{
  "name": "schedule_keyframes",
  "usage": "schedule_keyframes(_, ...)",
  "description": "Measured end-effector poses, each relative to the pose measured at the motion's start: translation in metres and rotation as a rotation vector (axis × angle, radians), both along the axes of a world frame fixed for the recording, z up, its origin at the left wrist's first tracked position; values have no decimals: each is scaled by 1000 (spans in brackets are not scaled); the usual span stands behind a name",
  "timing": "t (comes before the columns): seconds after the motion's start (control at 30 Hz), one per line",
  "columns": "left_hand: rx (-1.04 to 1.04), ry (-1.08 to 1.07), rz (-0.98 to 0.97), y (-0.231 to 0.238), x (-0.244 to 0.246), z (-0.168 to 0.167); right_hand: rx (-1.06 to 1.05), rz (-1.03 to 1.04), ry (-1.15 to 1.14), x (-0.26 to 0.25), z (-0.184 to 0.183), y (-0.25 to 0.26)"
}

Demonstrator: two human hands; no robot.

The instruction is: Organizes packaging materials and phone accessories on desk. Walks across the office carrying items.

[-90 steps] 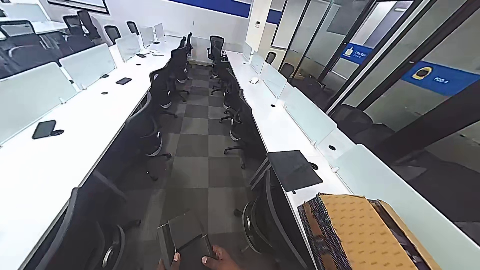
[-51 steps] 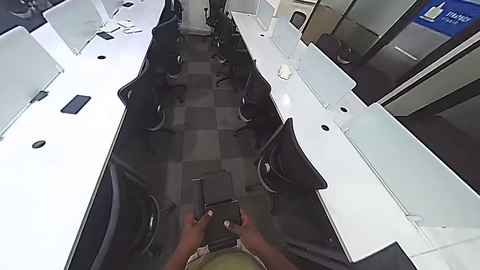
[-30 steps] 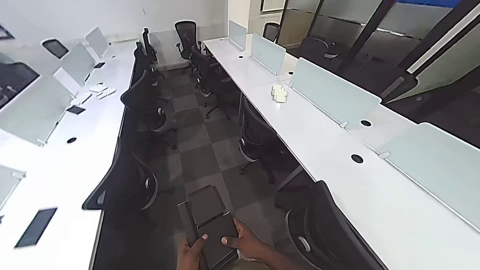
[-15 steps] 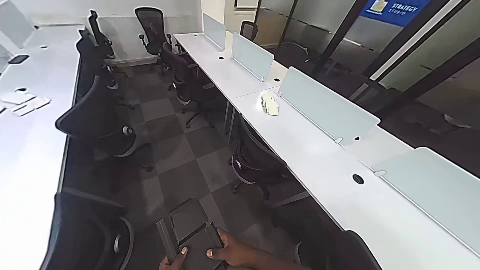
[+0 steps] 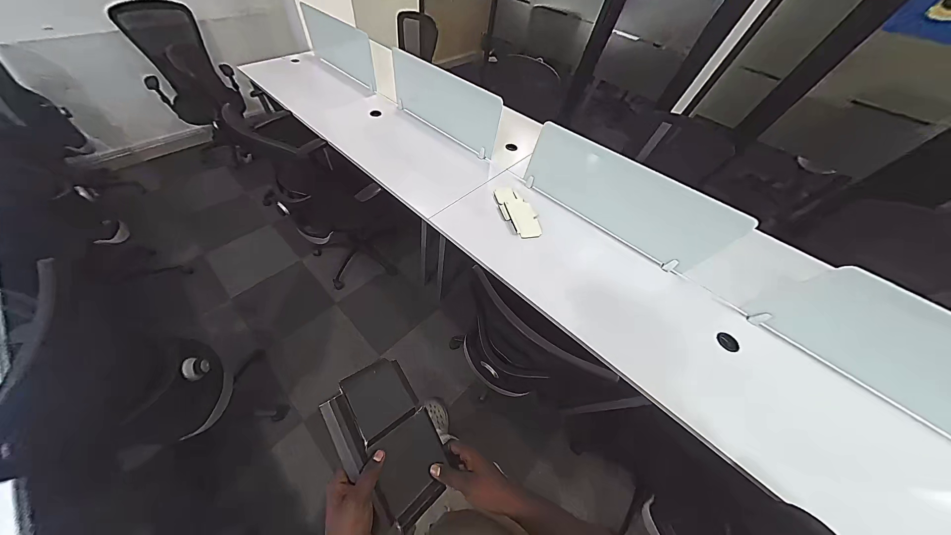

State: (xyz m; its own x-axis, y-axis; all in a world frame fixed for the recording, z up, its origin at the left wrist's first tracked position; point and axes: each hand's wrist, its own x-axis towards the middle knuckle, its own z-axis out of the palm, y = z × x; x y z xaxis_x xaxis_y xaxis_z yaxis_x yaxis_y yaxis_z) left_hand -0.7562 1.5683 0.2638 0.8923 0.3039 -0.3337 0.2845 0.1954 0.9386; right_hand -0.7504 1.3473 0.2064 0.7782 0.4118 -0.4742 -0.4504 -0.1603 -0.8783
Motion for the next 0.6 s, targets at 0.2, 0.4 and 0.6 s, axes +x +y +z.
schedule_keyframes(0.2, 1, 43, 8, 3, 124, -18, -32, 54, 58, 126, -24, 7)
schedule_keyframes(0.4, 22, 59, 109, 22, 243, -2, -181, 268, -113, 274, 15, 20)
schedule_keyframes(0.6, -59, 55, 159, 46, 335, -7, -468, 563, -291, 383, 46, 42)
